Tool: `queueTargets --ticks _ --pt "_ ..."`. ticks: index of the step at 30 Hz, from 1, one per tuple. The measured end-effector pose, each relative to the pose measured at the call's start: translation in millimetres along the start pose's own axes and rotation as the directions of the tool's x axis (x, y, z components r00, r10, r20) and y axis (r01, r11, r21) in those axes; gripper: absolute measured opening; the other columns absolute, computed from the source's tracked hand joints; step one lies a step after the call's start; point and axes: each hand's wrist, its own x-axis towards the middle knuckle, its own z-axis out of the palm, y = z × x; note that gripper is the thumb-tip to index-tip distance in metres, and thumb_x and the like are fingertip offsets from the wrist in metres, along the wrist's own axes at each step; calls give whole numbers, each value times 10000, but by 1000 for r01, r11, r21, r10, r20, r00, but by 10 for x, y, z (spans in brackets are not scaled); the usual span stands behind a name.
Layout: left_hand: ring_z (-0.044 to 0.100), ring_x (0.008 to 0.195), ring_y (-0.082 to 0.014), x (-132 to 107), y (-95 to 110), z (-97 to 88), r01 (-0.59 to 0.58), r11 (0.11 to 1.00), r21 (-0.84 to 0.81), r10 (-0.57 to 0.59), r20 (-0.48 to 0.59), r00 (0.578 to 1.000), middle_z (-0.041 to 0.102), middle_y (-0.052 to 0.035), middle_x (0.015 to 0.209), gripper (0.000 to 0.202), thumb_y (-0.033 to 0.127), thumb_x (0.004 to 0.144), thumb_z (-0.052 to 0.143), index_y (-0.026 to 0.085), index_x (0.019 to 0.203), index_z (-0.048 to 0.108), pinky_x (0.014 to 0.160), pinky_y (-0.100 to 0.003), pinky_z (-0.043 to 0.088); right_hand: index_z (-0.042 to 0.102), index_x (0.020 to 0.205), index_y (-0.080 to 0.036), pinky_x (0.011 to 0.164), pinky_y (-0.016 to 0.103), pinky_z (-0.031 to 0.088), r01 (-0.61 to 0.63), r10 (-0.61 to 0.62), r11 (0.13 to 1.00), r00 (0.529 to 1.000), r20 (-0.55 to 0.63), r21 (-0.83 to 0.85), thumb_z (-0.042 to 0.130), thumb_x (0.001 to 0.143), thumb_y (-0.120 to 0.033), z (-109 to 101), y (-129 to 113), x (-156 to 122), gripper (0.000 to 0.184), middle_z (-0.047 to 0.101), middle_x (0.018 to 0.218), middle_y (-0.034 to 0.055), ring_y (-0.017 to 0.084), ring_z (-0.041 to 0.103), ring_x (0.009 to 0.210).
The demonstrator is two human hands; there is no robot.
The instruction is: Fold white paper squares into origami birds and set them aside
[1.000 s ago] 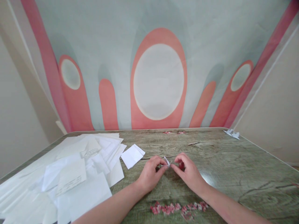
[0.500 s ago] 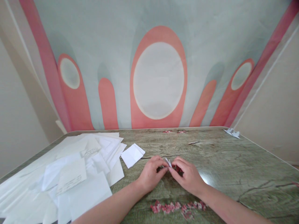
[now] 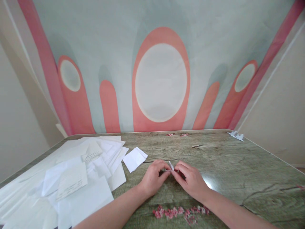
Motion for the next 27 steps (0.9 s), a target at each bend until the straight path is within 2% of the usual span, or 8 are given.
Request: queueTargets --ticks 3,8,15,17,21,27 --pt "549 840 -161 -7 10 2 -27 999 -22 27 6 1000 632 -17 822 83 150 788 565 192 798 635 805 -280 395 559 824 -206 605 254 405 -22 22 1000 1000 -3 7 464 873 -304 -6 -16 -2 146 562 761 21 143 540 641" --pt "551 845 -155 -12 20 8 -59 998 -19 59 29 998 646 -13 842 132 135 800 548 209 844 648 822 -281 389 556 827 -206 615 255 411 27 -28 999 999 28 29 425 891 -271 -5 -19 -2 160 557 777 30 150 545 673" --pt "548 822 -157 -28 21 19 38 999 21 -38 1 999 628 -10 811 43 163 781 567 190 796 596 765 -271 405 571 774 -197 625 256 409 44 -45 999 998 54 20 392 905 -248 -10 -18 -13 228 546 745 31 147 531 671" --pt "541 791 -158 -37 5 32 106 993 45 -104 -52 993 605 -8 800 36 190 765 585 184 788 559 727 -271 409 576 759 -197 625 253 402 22 -24 998 999 33 53 402 902 -243 -8 -23 -13 230 543 736 29 145 525 667" --pt "521 721 -147 -35 -35 58 216 976 39 -208 -154 966 567 8 779 177 269 738 624 184 825 496 676 -272 406 568 708 -185 607 243 388 -66 74 981 997 -34 183 436 892 -257 7 0 6 237 526 702 20 136 506 640" --pt "536 843 -167 -21 -65 70 201 978 -51 -205 -99 974 584 -16 894 297 338 739 631 190 965 507 732 -284 411 532 588 -174 563 232 349 -149 160 936 987 -7 319 446 885 -292 4 61 43 331 444 610 -10 127 465 599"
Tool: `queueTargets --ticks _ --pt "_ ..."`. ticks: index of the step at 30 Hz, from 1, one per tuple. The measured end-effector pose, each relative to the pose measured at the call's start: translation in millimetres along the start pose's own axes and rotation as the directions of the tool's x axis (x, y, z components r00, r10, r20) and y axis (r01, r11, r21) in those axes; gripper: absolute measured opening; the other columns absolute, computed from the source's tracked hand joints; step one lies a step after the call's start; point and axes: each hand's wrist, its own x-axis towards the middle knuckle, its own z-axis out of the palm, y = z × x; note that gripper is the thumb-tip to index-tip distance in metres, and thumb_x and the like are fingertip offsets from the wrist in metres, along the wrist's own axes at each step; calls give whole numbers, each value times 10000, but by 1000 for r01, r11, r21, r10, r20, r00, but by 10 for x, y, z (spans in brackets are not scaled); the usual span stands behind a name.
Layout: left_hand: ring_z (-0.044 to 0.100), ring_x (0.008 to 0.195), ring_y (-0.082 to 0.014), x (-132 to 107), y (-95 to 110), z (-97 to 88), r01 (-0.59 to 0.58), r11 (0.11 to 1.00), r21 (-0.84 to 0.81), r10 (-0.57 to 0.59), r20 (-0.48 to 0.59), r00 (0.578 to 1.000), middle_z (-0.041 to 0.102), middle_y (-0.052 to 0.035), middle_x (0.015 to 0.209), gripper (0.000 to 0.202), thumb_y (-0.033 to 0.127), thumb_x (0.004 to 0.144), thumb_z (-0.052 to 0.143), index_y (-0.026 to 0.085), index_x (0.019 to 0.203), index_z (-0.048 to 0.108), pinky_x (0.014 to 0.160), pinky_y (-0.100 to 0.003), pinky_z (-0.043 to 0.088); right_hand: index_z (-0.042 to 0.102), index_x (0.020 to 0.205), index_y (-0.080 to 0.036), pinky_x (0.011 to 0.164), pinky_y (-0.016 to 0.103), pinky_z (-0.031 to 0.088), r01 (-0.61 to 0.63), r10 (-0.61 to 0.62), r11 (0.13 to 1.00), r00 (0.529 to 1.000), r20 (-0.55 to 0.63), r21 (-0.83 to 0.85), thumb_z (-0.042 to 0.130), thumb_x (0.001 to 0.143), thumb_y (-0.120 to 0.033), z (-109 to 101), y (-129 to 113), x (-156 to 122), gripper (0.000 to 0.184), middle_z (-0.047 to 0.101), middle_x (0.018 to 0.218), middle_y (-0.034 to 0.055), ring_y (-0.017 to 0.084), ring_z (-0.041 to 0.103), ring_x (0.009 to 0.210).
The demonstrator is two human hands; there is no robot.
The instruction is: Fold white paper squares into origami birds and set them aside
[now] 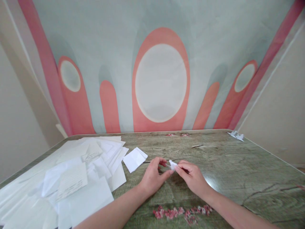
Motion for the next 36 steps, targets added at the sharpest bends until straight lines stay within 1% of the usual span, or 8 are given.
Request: queueTargets --ticks 5,8,17,21,23,26,31,36 --pt "506 780 -162 -7 45 -26 -49 997 63 51 -45 998 532 -16 823 259 342 740 633 182 927 552 729 -292 407 543 612 -174 573 235 342 -26 25 998 999 26 52 435 889 -304 2 -48 -8 324 442 632 -10 129 456 615" --pt "493 859 -174 -6 75 -52 -93 993 73 98 -74 992 503 -26 853 200 343 753 624 190 878 593 793 -303 392 551 673 -174 590 239 349 -28 27 998 999 16 64 422 896 -310 14 -80 -12 291 460 663 -5 133 466 638" --pt "514 860 -161 45 24 -80 -78 988 -134 81 20 996 523 -27 845 154 295 762 625 160 693 596 809 -279 379 438 651 -191 581 237 333 -18 18 999 1000 8 45 412 901 -305 42 -109 -33 275 437 654 -20 124 440 609" --pt "507 797 -156 55 21 -86 -41 991 -128 41 1 999 546 -19 818 181 319 726 661 166 780 582 730 -262 387 440 654 -193 584 233 338 -29 28 997 1000 11 65 408 902 -310 58 -118 -35 276 438 657 -21 124 446 615" --pt "507 803 -156 53 23 -89 -49 990 -135 50 4 999 554 -21 825 175 316 744 643 170 822 587 735 -262 387 449 663 -192 573 227 342 -53 50 994 998 32 91 406 902 -316 66 -119 -40 273 438 654 -24 122 451 608" --pt "513 825 -157 48 16 -87 -85 981 -175 91 22 996 555 -26 815 140 299 780 602 162 755 590 781 -267 383 463 682 -190 572 223 347 -76 69 991 996 64 112 409 901 -321 73 -119 -52 261 438 658 -28 118 455 608" --pt "509 800 -154 46 -10 -80 -74 976 -204 80 20 997 545 -31 796 159 294 792 584 156 714 589 759 -262 390 486 704 -185 589 224 345 -66 56 993 993 106 95 468 870 -299 83 -117 -45 202 446 681 -30 118 452 636" --pt "517 811 -159 42 20 -91 -65 976 -206 72 26 997 548 -34 793 174 305 790 586 154 705 600 772 -267 389 447 626 -181 571 228 329 -92 87 995 991 99 44 497 841 -265 93 -101 -27 236 429 637 -36 118 433 614"
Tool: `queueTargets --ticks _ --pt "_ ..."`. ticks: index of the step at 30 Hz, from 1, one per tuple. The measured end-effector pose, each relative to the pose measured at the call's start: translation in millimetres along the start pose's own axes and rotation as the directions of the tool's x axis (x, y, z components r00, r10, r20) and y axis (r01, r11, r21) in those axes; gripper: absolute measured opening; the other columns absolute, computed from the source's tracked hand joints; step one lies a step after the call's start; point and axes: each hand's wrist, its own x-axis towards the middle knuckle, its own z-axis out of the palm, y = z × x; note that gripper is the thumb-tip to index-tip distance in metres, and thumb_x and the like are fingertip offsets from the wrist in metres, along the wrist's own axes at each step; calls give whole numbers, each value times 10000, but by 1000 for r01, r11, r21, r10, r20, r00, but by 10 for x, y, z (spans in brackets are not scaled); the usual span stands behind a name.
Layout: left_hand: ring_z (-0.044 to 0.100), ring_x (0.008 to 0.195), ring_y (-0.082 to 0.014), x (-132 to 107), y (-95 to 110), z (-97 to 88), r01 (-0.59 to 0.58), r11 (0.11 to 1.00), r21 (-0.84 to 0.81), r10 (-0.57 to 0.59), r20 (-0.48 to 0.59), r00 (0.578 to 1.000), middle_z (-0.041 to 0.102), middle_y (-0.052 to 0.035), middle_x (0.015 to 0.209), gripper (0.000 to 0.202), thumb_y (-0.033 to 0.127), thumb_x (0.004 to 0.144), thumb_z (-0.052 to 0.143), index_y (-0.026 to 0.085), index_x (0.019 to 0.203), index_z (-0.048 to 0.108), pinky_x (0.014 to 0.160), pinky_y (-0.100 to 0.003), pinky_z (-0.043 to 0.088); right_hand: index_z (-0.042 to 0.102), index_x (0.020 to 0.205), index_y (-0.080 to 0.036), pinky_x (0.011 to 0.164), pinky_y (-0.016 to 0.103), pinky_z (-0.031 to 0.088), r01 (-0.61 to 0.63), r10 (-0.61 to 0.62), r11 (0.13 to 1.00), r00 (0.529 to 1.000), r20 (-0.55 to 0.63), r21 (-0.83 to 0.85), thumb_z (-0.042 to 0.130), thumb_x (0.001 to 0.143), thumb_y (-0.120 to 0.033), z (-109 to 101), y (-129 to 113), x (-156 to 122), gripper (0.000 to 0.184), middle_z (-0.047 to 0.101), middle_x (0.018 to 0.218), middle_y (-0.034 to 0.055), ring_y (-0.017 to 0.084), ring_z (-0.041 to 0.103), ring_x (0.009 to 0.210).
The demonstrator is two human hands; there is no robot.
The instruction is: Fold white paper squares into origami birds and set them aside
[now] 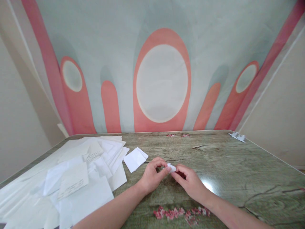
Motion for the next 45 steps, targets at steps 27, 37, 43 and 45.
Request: queueTargets --ticks 27,37,43,45 --pt "531 769 -150 -6 17 41 -9 997 70 3 78 997 599 -24 809 186 332 794 574 163 860 619 709 -243 397 547 728 -183 571 233 387 76 -65 995 987 -147 68 435 885 -346 -85 20 9 252 494 696 -1 125 481 628" --pt "489 639 -122 -12 -44 63 24 984 178 -15 -52 999 551 -10 704 206 303 842 485 163 745 601 585 -223 369 574 939 -185 532 237 435 3 39 979 978 -203 204 471 858 -404 -61 136 34 256 557 818 41 136 529 636" --pt "523 788 -174 -55 29 46 -119 896 428 138 -13 990 589 -39 777 142 209 817 497 189 730 608 731 -283 390 601 898 -193 639 266 449 50 -32 993 985 -169 106 564 809 -333 -110 185 65 170 572 889 40 150 548 723" --pt "523 802 -182 -59 40 36 -133 877 462 150 -2 989 595 -43 801 139 208 817 495 198 756 619 743 -294 393 612 844 -191 655 272 440 79 -70 994 990 -122 72 580 799 -305 -111 193 75 126 573 854 32 147 542 713"
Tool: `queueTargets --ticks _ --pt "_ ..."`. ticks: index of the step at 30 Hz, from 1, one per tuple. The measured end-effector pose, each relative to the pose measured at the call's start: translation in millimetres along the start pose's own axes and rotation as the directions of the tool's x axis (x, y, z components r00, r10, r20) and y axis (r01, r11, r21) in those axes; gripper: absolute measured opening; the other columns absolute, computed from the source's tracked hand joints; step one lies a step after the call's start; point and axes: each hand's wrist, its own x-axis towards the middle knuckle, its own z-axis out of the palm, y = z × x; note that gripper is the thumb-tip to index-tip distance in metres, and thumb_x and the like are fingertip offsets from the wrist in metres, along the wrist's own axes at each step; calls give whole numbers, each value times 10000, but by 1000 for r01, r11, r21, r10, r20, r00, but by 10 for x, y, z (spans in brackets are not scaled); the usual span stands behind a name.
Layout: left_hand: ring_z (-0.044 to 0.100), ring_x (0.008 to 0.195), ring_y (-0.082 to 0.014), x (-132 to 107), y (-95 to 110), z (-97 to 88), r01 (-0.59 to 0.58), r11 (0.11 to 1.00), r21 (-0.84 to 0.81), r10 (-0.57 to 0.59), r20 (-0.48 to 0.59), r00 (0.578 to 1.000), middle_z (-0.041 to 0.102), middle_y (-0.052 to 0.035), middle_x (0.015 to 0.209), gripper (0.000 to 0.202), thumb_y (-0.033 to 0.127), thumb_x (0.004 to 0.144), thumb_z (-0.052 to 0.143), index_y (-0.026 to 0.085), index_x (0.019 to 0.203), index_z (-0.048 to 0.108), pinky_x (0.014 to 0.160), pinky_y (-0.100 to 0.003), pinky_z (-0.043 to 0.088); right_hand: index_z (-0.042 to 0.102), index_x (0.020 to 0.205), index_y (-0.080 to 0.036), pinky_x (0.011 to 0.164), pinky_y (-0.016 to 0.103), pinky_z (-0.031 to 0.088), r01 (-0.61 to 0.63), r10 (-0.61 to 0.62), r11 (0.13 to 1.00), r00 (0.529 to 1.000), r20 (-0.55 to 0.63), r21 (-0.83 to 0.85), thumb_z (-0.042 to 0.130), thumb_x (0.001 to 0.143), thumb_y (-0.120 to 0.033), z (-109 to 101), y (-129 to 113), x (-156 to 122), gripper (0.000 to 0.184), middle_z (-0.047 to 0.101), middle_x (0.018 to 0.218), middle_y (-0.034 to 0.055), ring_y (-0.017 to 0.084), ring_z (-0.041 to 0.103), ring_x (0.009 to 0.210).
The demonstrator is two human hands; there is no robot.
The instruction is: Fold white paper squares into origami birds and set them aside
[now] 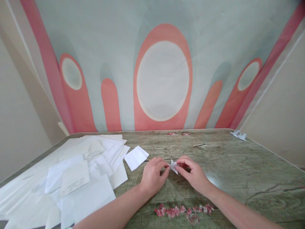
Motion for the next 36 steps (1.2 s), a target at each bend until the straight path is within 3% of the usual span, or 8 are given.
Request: queueTargets --ticks 4,9,14,26,36 --pt "525 820 -188 10 -6 -13 10 1000 -16 -10 36 999 593 -44 811 150 216 818 493 210 794 640 748 -298 403 632 756 -190 697 293 428 22 -17 997 998 66 -71 585 797 -292 17 23 7 120 581 802 32 168 549 762" --pt "527 841 -193 7 1 -20 7 1000 -24 -5 84 996 586 -45 827 153 173 772 509 216 823 647 763 -300 408 665 773 -205 731 310 415 38 -17 985 992 123 -169 576 805 -254 27 29 -7 107 586 810 36 177 541 800" --pt "519 851 -213 -5 -1 4 -1 1000 6 0 101 995 584 -48 845 146 220 724 587 220 854 653 780 -321 400 669 779 -212 743 309 406 71 -41 971 990 135 -228 593 786 -212 36 7 -16 76 583 803 29 178 535 807" --pt "513 849 -208 28 -115 65 39 999 33 -43 143 989 577 -46 831 60 219 765 591 205 769 649 772 -319 383 604 711 -197 731 309 390 71 -31 950 990 137 -302 592 784 -209 58 -9 9 75 576 796 14 175 514 799" --pt "517 868 -210 10 -98 68 1 997 78 -12 131 991 587 -43 864 112 228 737 619 208 846 631 787 -323 387 622 736 -198 744 303 396 64 -20 949 990 143 -308 611 756 -178 68 24 4 30 573 817 18 176 522 815"
